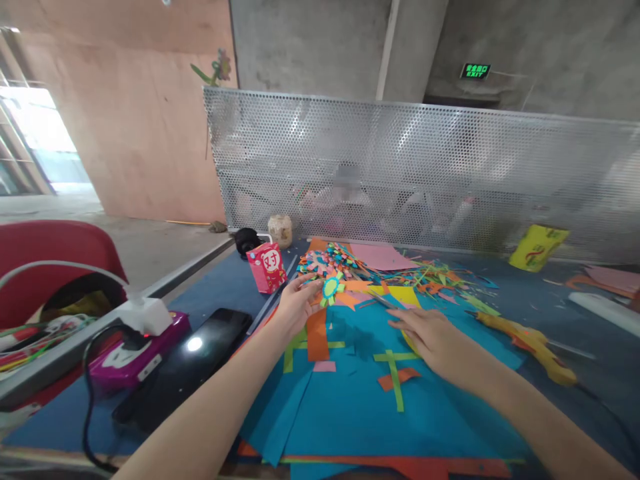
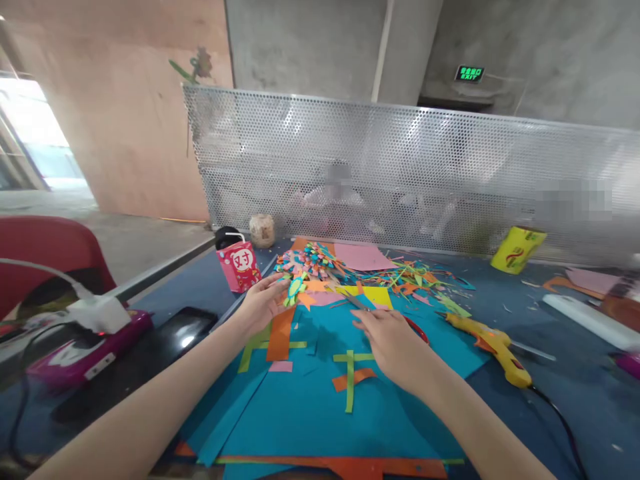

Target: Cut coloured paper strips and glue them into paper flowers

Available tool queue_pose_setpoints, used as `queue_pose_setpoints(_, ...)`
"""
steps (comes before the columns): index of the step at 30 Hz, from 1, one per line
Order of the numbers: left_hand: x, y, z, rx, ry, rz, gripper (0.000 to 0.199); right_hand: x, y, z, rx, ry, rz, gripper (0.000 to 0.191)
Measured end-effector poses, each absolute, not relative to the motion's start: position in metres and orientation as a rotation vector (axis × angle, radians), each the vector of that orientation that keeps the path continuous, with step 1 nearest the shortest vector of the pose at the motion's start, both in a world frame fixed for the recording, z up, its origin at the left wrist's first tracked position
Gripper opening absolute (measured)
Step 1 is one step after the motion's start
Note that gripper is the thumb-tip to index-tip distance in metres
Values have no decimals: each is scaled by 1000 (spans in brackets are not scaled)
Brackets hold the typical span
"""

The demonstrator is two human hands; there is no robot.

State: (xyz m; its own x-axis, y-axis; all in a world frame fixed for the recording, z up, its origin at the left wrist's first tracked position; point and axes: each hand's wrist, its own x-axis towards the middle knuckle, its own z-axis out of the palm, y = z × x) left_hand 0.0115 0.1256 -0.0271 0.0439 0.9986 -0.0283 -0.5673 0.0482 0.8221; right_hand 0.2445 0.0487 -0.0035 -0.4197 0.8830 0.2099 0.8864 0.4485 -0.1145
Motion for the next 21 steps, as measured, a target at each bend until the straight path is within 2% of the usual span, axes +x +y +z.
queue_pose_setpoints(11, 11, 128, -31, 775, 803, 1394, 29, 250, 28, -23, -1482, -2551, -188, 43)
queue_pose_setpoints(18, 14, 123, -27, 817, 829, 1364, 33, 275, 16, 7, -1380, -2095, -326, 27)
queue_pose_setpoints(21, 15, 122, -28, 829, 837, 1359, 31, 288, -8, 16, -1376, -1974, -270, 31)
